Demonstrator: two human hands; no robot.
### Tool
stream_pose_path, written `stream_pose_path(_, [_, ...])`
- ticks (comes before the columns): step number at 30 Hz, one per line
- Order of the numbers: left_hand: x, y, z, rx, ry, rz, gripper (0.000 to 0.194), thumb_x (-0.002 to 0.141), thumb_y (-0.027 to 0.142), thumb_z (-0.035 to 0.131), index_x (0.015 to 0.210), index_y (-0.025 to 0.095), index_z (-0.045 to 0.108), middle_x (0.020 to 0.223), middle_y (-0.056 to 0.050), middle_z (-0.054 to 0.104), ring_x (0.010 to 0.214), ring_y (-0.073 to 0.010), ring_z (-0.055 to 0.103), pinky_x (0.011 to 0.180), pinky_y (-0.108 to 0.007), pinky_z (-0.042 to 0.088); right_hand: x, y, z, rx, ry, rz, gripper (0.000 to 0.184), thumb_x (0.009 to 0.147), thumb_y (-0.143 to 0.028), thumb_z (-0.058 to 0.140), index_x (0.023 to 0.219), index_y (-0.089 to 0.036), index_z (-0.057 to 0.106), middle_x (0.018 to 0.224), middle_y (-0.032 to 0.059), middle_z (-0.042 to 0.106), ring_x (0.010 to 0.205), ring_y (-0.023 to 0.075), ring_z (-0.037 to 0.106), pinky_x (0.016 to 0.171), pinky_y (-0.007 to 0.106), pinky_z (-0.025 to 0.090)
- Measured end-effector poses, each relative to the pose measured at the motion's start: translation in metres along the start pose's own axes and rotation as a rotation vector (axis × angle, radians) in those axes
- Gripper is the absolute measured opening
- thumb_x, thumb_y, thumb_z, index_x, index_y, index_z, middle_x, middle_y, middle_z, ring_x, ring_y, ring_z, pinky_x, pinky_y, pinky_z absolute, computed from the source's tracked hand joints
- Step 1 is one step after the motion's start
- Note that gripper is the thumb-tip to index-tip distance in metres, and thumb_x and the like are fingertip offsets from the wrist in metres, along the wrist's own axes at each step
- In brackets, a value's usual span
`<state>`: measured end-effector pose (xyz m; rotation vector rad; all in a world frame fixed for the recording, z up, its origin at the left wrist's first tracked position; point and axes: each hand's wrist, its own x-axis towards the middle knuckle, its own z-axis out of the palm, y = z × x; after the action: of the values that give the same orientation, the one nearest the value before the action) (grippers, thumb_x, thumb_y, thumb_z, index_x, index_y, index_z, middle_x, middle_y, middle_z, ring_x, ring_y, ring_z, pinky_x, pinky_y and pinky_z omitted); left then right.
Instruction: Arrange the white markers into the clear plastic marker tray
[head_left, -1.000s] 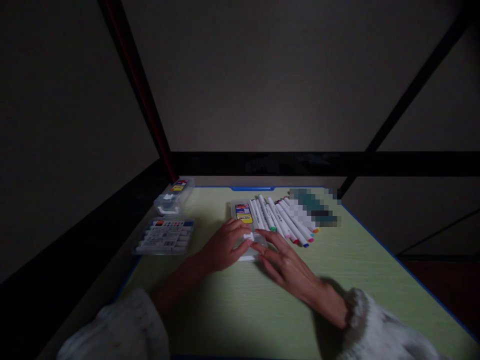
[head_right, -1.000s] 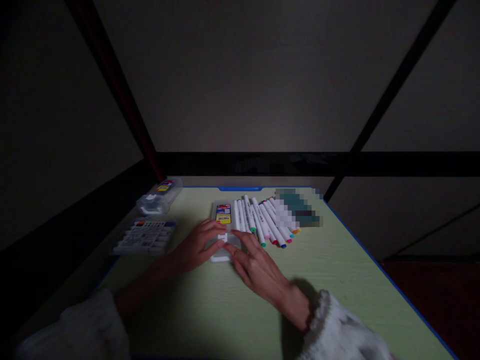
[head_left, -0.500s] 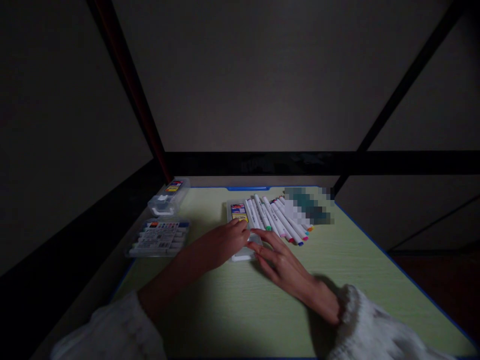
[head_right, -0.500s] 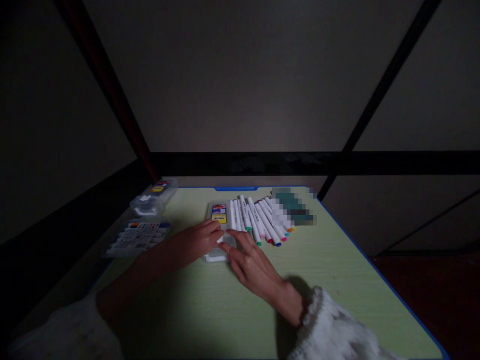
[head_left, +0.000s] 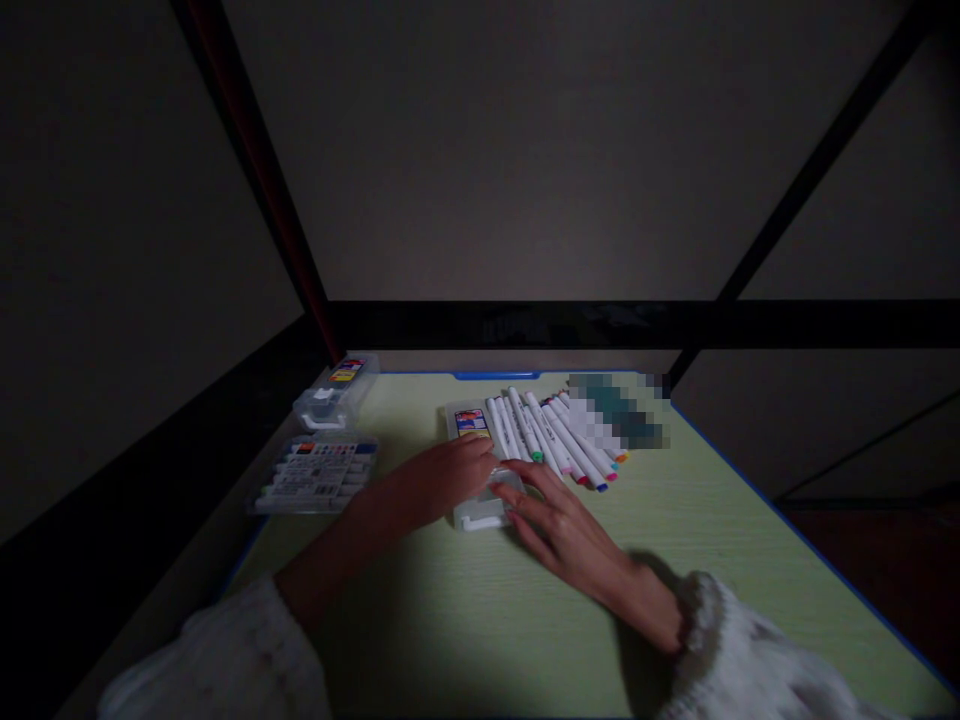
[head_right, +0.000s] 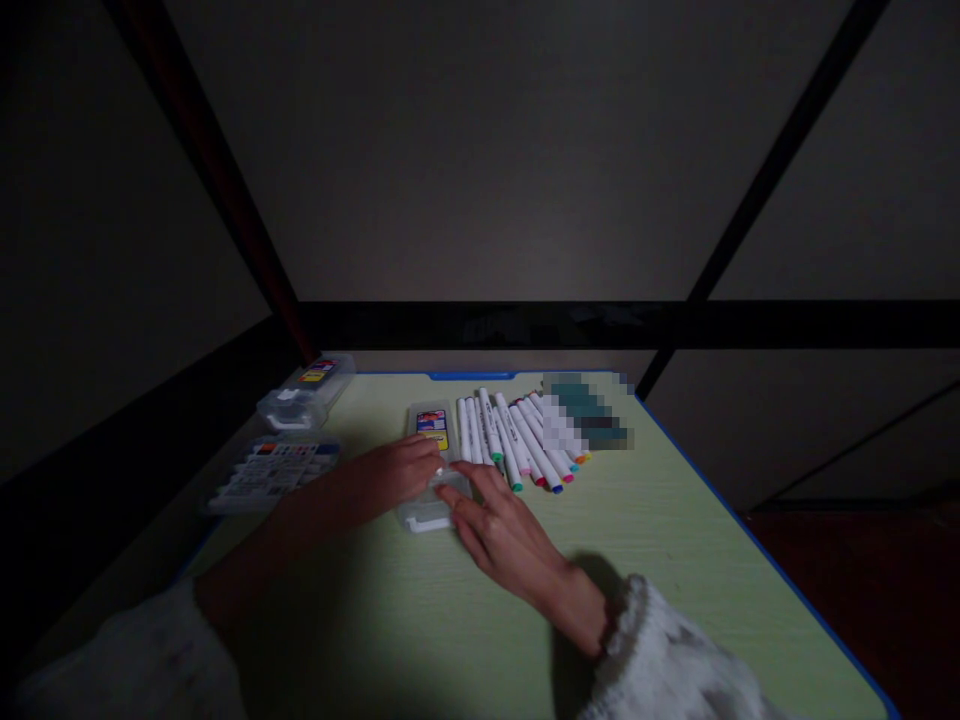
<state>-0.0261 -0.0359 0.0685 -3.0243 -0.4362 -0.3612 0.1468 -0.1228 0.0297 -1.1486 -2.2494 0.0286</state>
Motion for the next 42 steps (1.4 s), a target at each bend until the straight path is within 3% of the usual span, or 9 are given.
stream_pose_path(4, [0.005,-0.012,0.003,-0.291,0.045,-0.071,0.023,0.086,0.011,0.035,0.089,0.015,0.057,0.089,-0.005,0.062,0.084,-0.014,0.056,0.079,-0.025,0.042,-0.001,0.002,0.0,-0.015,0.012,-0.023,0.033,0.085,-0.015,0.042,0.117,-0.017,0.048,0.119,0.0124,0.044,0.107,0.0244,0.043,0.086,0.046,0.044])
stream_pose_path(8, [0.007,-0.016,0.002,-0.364,0.05,-0.126,0.025,0.086,0.014,0.035,0.097,0.013,0.057,0.098,-0.007,0.061,0.093,-0.0149,0.054,0.085,-0.027,0.04,-0.002,0.003,0.001,-0.029,0.006,-0.023,0.032,0.085,-0.016,0.041,0.116,-0.016,0.049,0.119,0.0128,0.044,0.109,0.0241,0.042,0.088,0.045,0.043])
stream_pose_path(18, [0.006,-0.019,0.003,-0.505,0.084,-0.182,0.027,0.085,0.018,0.036,0.096,0.012,0.06,0.093,-0.009,0.055,0.091,-0.017,0.051,0.085,-0.033,0.041,-0.003,0.004,0.003,-0.004,0.003,-0.013,0.033,0.085,-0.015,0.041,0.117,-0.017,0.049,0.12,0.0122,0.043,0.111,0.0236,0.04,0.089,0.043,0.042])
stream_pose_path(23, [-0.005,-0.028,0.019,-0.619,0.244,-0.166,0.025,0.085,0.025,0.041,0.097,0.014,0.059,0.098,-0.008,0.057,0.098,-0.0168,0.051,0.091,-0.033,0.039,-0.002,0.004,0.003,0.005,-0.001,-0.005,0.034,0.085,-0.014,0.041,0.117,-0.018,0.049,0.122,0.0117,0.042,0.112,0.0233,0.04,0.09,0.044,0.042])
stream_pose_path(27, [-0.025,-0.024,0.03,-0.663,0.382,-0.267,0.029,0.087,0.028,0.036,0.102,0.016,0.058,0.107,-0.008,0.058,0.105,-0.0167,0.05,0.095,-0.034,0.037,-0.003,0.006,0.004,-0.004,-0.011,-0.006,0.038,0.086,-0.015,0.04,0.124,-0.018,0.043,0.124,0.0116,0.042,0.114,0.0228,0.039,0.092,0.044,0.041])
stream_pose_path(33, [-0.042,-0.016,0.039,-0.539,0.28,-0.271,0.039,0.09,0.029,0.028,0.123,0.017,0.044,0.134,-0.007,0.039,0.126,-0.0184,0.03,0.106,-0.039,0.023,-0.004,0.01,0.006,0.003,0.011,0.01,0.045,0.087,-0.019,0.04,0.131,-0.012,0.032,0.126,0.0124,0.045,0.115,0.0203,0.041,0.095,0.041,0.04])
stream_pose_path(42, [-0.041,-0.02,0.042,-0.462,0.228,-0.245,0.042,0.09,0.03,0.025,0.128,0.019,0.038,0.139,-0.006,0.032,0.129,-0.0184,0.023,0.107,-0.041,0.019,-0.004,0.01,0.006,0.027,0.012,0.043,0.04,0.087,-0.021,0.041,0.127,-0.015,0.039,0.126,0.0111,0.047,0.116,0.0204,0.042,0.094,0.043,0.04])
